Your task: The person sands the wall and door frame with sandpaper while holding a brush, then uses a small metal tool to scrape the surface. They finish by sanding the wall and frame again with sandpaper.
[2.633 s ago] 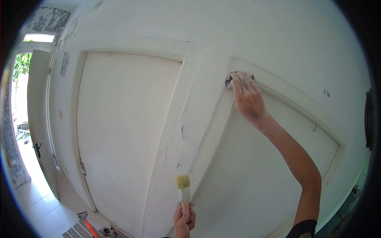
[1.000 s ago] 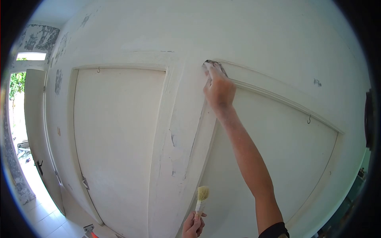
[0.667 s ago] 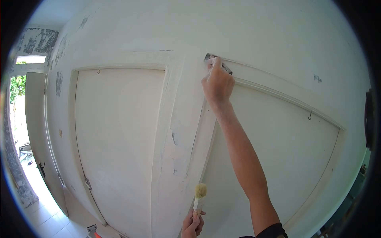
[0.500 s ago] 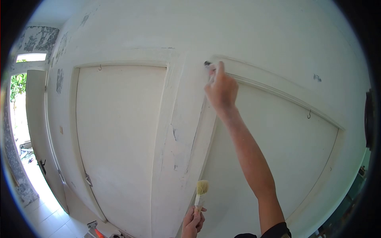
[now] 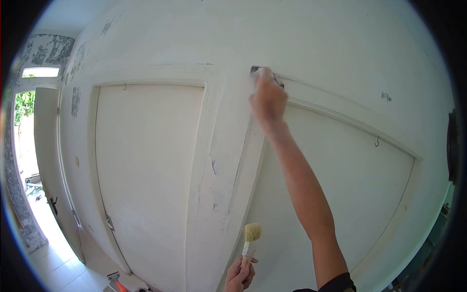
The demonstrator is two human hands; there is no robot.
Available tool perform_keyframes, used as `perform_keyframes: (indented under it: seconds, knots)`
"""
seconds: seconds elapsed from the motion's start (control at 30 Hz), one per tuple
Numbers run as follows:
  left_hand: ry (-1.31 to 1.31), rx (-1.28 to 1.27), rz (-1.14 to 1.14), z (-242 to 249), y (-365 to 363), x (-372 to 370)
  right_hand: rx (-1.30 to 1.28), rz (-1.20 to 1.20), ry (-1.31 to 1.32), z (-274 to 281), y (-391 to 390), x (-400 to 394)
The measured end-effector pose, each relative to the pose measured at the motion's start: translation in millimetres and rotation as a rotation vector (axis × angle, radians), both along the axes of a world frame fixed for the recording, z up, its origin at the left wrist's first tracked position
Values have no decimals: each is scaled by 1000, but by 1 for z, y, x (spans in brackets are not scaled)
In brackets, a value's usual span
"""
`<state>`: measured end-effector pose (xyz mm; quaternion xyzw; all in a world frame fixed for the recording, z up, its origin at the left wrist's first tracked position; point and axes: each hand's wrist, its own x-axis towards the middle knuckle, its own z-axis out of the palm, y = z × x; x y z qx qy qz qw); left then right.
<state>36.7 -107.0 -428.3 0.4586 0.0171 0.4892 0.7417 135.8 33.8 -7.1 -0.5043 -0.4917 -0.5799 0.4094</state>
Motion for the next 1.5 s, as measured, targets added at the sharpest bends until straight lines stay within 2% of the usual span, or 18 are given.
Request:
perform_keyframes:
  seconds: [0.03, 0.07, 0.13, 0.17, 0.37, 0.5, 0.6, 0.67, 0.7, 0.83, 0.9, 0.97, 1.2, 1.27, 1.37, 1.5]
  knots:
    - [4, 3, -1, 3, 0, 0, 177, -86, -195, -10, 15, 1]
    - [14, 21, -12, 6, 0, -2, 176, -90, -187, -18, 25, 7]
    - [25, 31, -26, 5, -3, -4, 50, 115, -169, -37, 17, -3]
    - [28, 21, -26, 3, -1, -2, -95, 130, -113, -43, 11, -7]
    - [32, 6, -14, 5, 3, -8, 161, 62, -19, -17, 22, 2]
    - [64, 4, 2, -4, 5, -1, 41, 103, 21, -23, 0, -5]
    - [48, 9, -27, -5, 5, 1, 24, 35, 69, -8, -7, -4]
    - [45, 29, -20, -2, 2, 2, 147, -161, -91, -13, 13, -3]
    - [41, 52, -10, -1, 1, 3, 145, -164, -90, -13, 9, -8]
    - [43, 24, 9, 2, 0, -1, -90, -79, 61, -10, -11, -15]
    - [72, -27, -72, 9, -2, -8, -162, -63, 110, -11, -6, -12]
    - [75, -16, -77, 8, -2, -9, 175, -14, -82, -14, 14, -2]
    - [53, 3, -51, 6, -1, -10, 98, -32, -65, -23, 8, -3]
    - [56, -13, -70, 3, 0, -10, 90, 56, -76, -22, 2, 2]
    - [24, 16, -74, -3, 5, -6, 227, -40, -101, -15, 17, 3]
    - [18, 6, -54, -4, 7, -6, 294, -4, -192, -28, 18, 5]
